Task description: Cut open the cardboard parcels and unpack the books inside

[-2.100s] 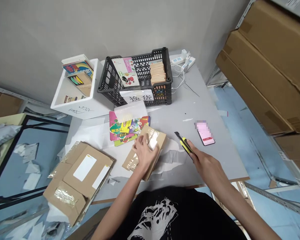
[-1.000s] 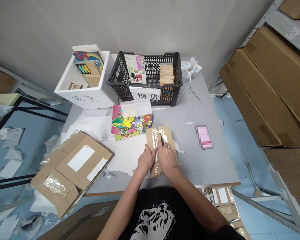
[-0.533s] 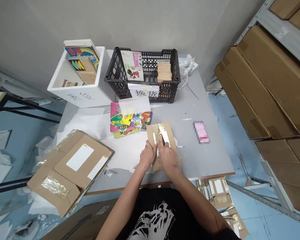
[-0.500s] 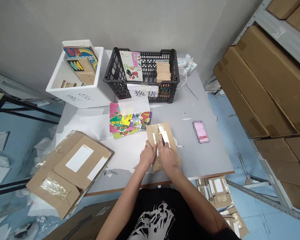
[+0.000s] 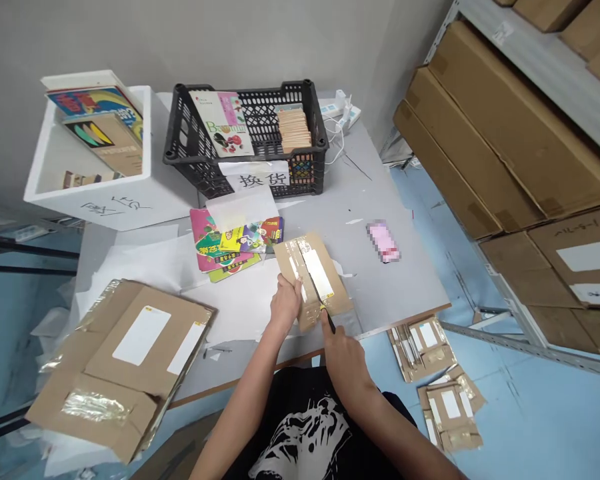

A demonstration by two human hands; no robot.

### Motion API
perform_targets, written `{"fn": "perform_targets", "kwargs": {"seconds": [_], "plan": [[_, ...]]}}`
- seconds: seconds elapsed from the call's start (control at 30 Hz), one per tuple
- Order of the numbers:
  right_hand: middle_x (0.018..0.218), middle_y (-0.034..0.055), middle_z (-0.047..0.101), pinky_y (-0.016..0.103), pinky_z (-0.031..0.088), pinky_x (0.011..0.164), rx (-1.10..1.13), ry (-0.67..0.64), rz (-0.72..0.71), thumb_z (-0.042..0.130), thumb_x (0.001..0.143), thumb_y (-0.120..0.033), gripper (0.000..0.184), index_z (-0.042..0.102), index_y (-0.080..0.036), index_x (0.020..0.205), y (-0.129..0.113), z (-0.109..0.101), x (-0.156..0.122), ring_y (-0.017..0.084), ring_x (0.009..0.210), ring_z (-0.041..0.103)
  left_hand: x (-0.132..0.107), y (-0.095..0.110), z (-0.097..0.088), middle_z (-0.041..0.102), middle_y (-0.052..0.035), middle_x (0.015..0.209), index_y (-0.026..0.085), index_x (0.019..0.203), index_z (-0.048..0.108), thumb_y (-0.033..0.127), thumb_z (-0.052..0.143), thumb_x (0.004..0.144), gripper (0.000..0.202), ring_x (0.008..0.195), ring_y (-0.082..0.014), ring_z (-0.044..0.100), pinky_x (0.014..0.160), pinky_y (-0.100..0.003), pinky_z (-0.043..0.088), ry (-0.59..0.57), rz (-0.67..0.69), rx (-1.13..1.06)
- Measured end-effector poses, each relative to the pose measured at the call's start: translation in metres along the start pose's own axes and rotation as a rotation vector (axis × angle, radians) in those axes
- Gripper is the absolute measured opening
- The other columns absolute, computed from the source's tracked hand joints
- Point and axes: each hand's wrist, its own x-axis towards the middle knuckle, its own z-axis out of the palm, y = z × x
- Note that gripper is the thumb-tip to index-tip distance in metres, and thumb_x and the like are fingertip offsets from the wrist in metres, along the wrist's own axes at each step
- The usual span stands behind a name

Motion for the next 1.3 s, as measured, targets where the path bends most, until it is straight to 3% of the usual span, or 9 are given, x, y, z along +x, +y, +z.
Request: {"fn": "perform_targets", "kwargs": {"seconds": [0.37, 0.53, 0.67, 0.8, 0.87, 0.93, 1.1, 1.23, 1.3], "plan": [[0.081, 0.0032, 0.063, 0.017, 0.038, 0.041, -0.046, 0.071, 0.100, 0.043, 0.076, 0.006, 0.077, 0.031, -0.022, 0.146, -0.010, 0.025, -0.038, 0.007, 0.046, 0.056, 0.002, 0.000, 0.002, 0.059, -0.0205, 0.122, 0.011, 0.129, 0.034, 0.049, 0.024, 0.094, 0.053, 0.099, -0.0302, 0.065, 0.077, -0.039, 0.049, 0.023, 0.024, 0.115], [0.072, -0.0004, 0.060, 0.018, 0.036, 0.040, 0.034, 0.153, 0.117, 0.044, 0.070, 0.008, 0.085, 0.030, -0.025, 0.147, 0.015, 0.034, -0.067, 0.009, 0.044, 0.055, -0.002, 0.003, -0.022, 0.056, -0.0246, 0.124, 0.004, 0.136, 0.032, 0.045, 0.029, 0.093, 0.059, 0.103, -0.0333, 0.063, 0.081, -0.043, 0.050, 0.032, 0.066, 0.234], [0.071, -0.0003, 0.060, 0.019, 0.038, 0.042, 0.300, 0.317, 0.297, 0.040, 0.084, -0.004, 0.072, 0.019, -0.026, 0.150, 0.049, 0.044, -0.087, 0.012, 0.048, 0.057, 0.002, 0.021, -0.054, 0.030, -0.0242, 0.149, 0.010, 0.146, 0.024, 0.042, 0.061, 0.078, 0.084, 0.132, -0.0393, 0.037, 0.101, -0.049, 0.039, 0.060, 0.529, 0.593], [0.072, 0.0028, 0.063, 0.025, 0.045, 0.048, 0.654, 0.436, 0.470, 0.029, 0.096, -0.028, 0.052, 0.028, -0.021, 0.147, 0.060, 0.057, -0.074, 0.016, 0.053, 0.059, 0.019, 0.055, -0.062, 0.033, -0.0066, 0.151, 0.030, 0.133, 0.049, 0.039, 0.079, 0.056, 0.083, 0.144, -0.0326, 0.014, 0.112, -0.053, 0.021, -0.433, 1.110, 0.688], [0.068, 0.0017, 0.062, 0.027, 0.046, 0.051, 0.849, 0.453, 0.481, 0.027, 0.096, -0.033, 0.052, 0.031, -0.018, 0.146, 0.058, 0.065, -0.062, 0.016, 0.051, 0.058, 0.030, 0.070, -0.057, 0.045, -0.0053, 0.144, 0.033, 0.121, 0.058, 0.045, 0.078, 0.054, 0.071, 0.142, -0.0314, 0.022, 0.108, -0.054, 0.027, -0.663, 1.105, 0.634], [0.061, -0.0012, 0.059, 0.027, 0.047, 0.051, 1.051, 0.436, 0.498, 0.027, 0.096, -0.038, 0.054, 0.033, -0.016, 0.145, 0.055, 0.073, -0.052, 0.015, 0.046, 0.054, 0.042, 0.080, -0.050, 0.055, -0.0084, 0.134, 0.033, 0.111, 0.063, 0.050, 0.075, 0.054, 0.061, 0.137, -0.0318, 0.033, 0.102, -0.052, 0.036, -0.728, 1.040, 0.564], [0.060, -0.0037, 0.057, 0.026, 0.047, 0.049, 1.456, 0.385, 0.547, 0.030, 0.094, -0.049, 0.062, 0.030, -0.016, 0.146, 0.052, 0.089, -0.038, 0.013, 0.043, 0.054, 0.067, 0.085, -0.044, 0.058, -0.0134, 0.127, 0.032, 0.113, 0.061, 0.042, 0.076, 0.050, 0.065, 0.126, -0.0329, 0.046, 0.096, -0.047, 0.040, -0.568, 1.149, 0.562], [0.065, -0.0038, 0.058, 0.025, 0.047, 0.048, 1.589, 0.416, 0.536, 0.033, 0.093, -0.049, 0.062, 0.029, -0.018, 0.147, 0.060, 0.087, -0.029, 0.011, 0.043, 0.053, 0.071, 0.078, -0.052, 0.045, -0.0122, 0.142, 0.032, 0.121, 0.057, 0.042, 0.077, 0.042, 0.082, 0.134, -0.0360, 0.034, 0.106, -0.048, 0.029, -0.625, 1.407, 0.660], [0.069, -0.0035, 0.058, 0.024, 0.047, 0.048, 1.617, 0.431, 0.497, 0.034, 0.093, -0.047, 0.059, 0.031, -0.020, 0.146, 0.069, 0.078, -0.024, 0.010, 0.042, 0.051, 0.068, 0.068, -0.058, 0.032, -0.0156, 0.149, 0.028, 0.132, 0.049, 0.050, 0.075, 0.046, 0.092, 0.137, -0.0404, 0.024, 0.109, -0.054, 0.020, -0.533, 1.426, 0.714]]}}
